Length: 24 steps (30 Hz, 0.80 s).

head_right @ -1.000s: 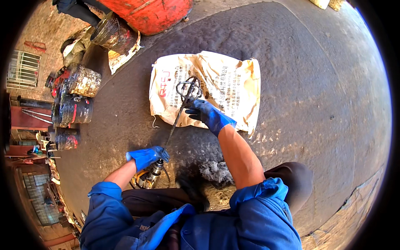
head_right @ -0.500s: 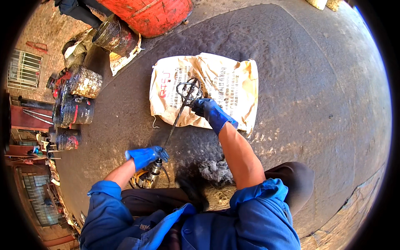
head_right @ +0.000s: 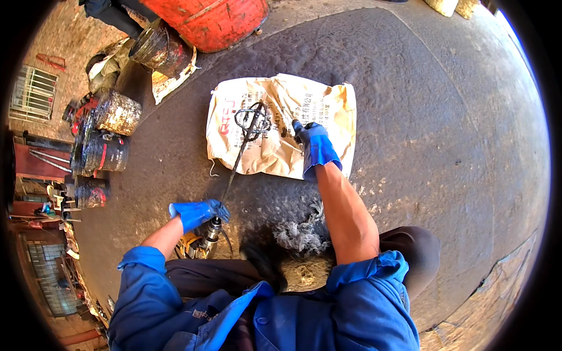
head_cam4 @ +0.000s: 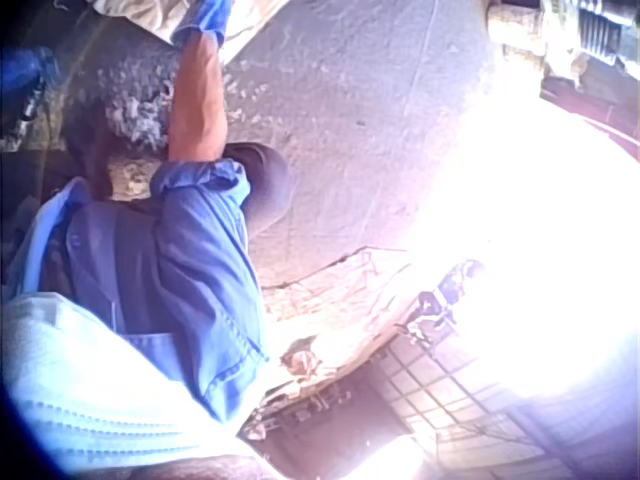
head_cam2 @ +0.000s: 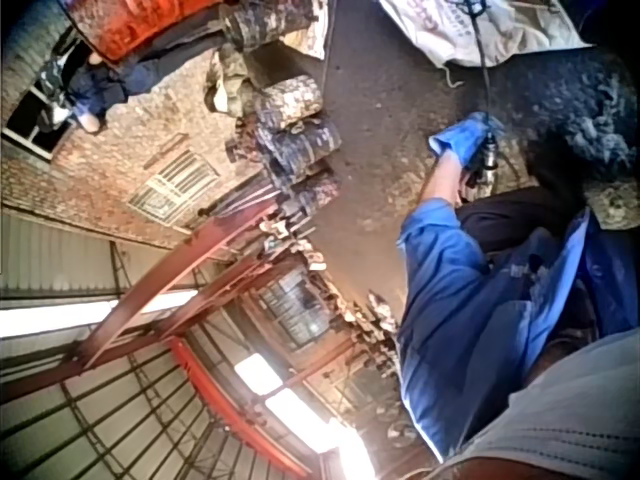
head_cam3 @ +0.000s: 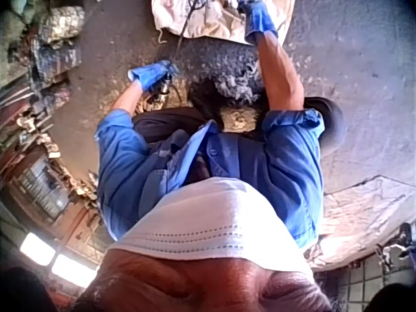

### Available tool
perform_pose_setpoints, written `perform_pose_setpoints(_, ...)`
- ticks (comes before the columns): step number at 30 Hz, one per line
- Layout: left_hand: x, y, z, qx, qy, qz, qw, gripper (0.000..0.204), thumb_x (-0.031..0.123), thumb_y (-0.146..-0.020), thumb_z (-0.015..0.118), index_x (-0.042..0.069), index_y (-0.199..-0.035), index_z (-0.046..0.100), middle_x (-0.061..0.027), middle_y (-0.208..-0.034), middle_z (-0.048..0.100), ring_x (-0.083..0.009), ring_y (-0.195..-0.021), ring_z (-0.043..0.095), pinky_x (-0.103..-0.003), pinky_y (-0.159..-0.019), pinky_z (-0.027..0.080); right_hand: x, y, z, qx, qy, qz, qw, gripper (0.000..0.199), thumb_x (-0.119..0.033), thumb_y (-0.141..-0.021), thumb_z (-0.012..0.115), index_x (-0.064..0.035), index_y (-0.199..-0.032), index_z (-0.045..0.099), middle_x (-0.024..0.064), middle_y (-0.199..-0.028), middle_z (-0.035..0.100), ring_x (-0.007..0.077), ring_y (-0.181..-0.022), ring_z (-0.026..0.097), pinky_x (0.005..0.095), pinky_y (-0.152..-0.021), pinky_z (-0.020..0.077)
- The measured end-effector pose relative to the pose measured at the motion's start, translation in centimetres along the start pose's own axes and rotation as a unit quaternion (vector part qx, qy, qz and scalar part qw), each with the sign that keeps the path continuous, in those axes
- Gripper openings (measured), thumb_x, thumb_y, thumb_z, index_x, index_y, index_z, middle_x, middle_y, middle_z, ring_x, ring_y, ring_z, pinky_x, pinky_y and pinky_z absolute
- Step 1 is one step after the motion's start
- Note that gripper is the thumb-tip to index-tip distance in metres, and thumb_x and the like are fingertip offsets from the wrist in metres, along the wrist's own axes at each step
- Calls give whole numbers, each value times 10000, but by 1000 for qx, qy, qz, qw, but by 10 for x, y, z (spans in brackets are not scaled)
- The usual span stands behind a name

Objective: The person uses a drill with a mixing attachment to stir a dark liquid in a bucket. After mixing, the person removes the attachment and wipes it clean with a cloth on the floor.

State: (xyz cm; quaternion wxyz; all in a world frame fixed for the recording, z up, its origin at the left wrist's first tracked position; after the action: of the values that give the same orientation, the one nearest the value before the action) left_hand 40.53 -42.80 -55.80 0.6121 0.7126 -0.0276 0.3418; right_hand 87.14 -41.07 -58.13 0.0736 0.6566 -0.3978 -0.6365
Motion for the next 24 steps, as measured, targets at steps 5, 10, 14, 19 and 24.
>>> perform_pose_setpoints(5, 9, 4, 2, 2, -7, 4, 1000, 271, -103, -805, 648, -104, -1076, 655, -209, -1005, 708, -294, -932, 711, -406, -845, 589, 16, -7, -12, 32, 101, -235, 966, 291, -244, -910, 691, -32, -1109, 707, 123, -814, 704, 191, -670, 622, 349, -627, 498)
perform_pose_setpoints(10, 15, 13, 0, 15, -14, 6, 1000, 275, -101, -802, 649, -102, -1076, 656, -207, -1005, 708, -292, -931, 711, -406, -841, 588, 31, -29, -35, -85, -70, -21, 994, 243, -6, -849, 591, -57, -1055, 710, 106, -701, 647, 235, -626, 622, 362, -580, 495)
perform_pose_setpoints(14, 31, 5, 6, 9, -25, 19, 999, 277, -99, -799, 651, -101, -1077, 657, -205, -1006, 709, -289, -930, 711, -405, -839, 587, 37, -26, -59, 137, 175, -262, 939, 222, -236, -940, 657, -18, -921, 701, 66, -685, 647, 187, -590, 580, 373, -577, 481)
perform_pose_setpoints(19, 18, 17, 2, 19, -26, 16, 999, 281, -97, -796, 653, -99, -1077, 658, -203, -1006, 709, -287, -928, 711, -405, -835, 585, 3, 30, -40, 31, 35, -76, 996, 390, -415, -934, 717, -26, -898, 702, 66, -702, 624, 134, -618, 451, 341, -623, 437)
perform_pose_setpoints(24, 29, 4, 5, 6, -27, 29, 999, 285, -95, -793, 655, -97, -1077, 660, -201, -1007, 710, -284, -927, 711, -404, -832, 584, 6, 31, -36, 24, 54, -111, 992, 369, -384, -929, 699, -21, -860, 699, 7, -674, 582, 139, -611, 435, 349, -586, 405)
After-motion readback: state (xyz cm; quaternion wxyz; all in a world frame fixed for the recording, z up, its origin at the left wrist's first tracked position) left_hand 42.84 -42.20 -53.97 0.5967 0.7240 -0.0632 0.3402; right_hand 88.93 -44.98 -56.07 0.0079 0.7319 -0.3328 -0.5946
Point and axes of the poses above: each hand's wrist, its own y-axis away from the middle knuckle, its own z-axis out of the palm, x = y × z, the point moved 4 cm from there along -y, towards the middle knuckle
